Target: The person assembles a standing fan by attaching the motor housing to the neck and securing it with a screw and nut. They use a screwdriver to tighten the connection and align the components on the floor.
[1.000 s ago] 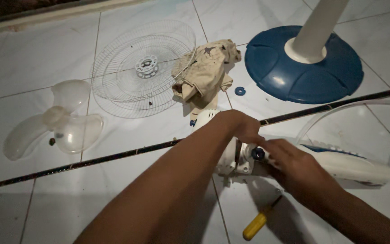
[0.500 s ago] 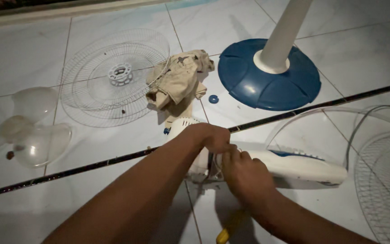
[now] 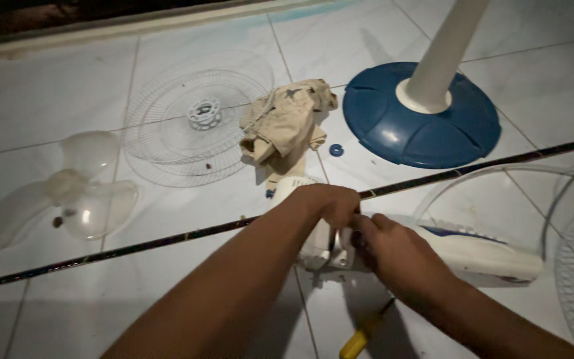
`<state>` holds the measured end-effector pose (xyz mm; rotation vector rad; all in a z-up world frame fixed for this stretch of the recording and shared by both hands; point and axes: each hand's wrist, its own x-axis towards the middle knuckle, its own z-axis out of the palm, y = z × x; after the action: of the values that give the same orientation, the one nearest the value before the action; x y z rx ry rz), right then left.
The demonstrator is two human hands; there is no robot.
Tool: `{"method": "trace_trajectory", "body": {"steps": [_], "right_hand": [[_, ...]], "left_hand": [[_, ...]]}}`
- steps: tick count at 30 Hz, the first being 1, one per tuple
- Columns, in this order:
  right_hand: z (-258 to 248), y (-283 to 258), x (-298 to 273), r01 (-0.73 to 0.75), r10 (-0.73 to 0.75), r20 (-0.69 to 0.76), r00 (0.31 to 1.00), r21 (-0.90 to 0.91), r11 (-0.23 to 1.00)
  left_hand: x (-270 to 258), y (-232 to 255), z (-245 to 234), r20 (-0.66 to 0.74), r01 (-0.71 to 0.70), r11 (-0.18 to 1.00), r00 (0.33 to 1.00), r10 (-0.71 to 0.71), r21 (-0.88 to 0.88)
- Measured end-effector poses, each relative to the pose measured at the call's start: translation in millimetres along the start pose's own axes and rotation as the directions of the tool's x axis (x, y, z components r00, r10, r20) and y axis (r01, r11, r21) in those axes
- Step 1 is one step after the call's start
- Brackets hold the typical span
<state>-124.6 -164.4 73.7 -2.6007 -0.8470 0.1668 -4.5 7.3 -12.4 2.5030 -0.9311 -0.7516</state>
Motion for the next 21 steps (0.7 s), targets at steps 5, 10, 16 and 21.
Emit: {"method": "trace_trajectory", "body": {"steps": [5, 10, 16, 21], "right_hand": [[6, 4, -1, -0.047, 0.080, 0.146, 0.986, -0.214, 0.976], [23, 1, 9, -0.364, 0.423, 0.224, 0.878, -0.260, 0.894], [17, -9, 17, -0.481, 0.480, 0.101, 0.871, -0.011, 0.876], [-4, -9, 2, -0.411, 0.447, 0.143, 0.883, -0.224, 0.884]], "left_hand": [[-11, 7, -5, -0.032, 0.043, 0.999, 0.999, -0.043, 0.008], [-6, 8, -5, 0.018, 0.093, 0.995, 0.996, -0.093, -0.034], [-8, 4, -1, -0.062, 0.020, 0.999, 0.998, -0.018, 0.031], [-16, 7, -2, -0.072, 0.113, 0.994, 0.991, -0.112, 0.010]]}}
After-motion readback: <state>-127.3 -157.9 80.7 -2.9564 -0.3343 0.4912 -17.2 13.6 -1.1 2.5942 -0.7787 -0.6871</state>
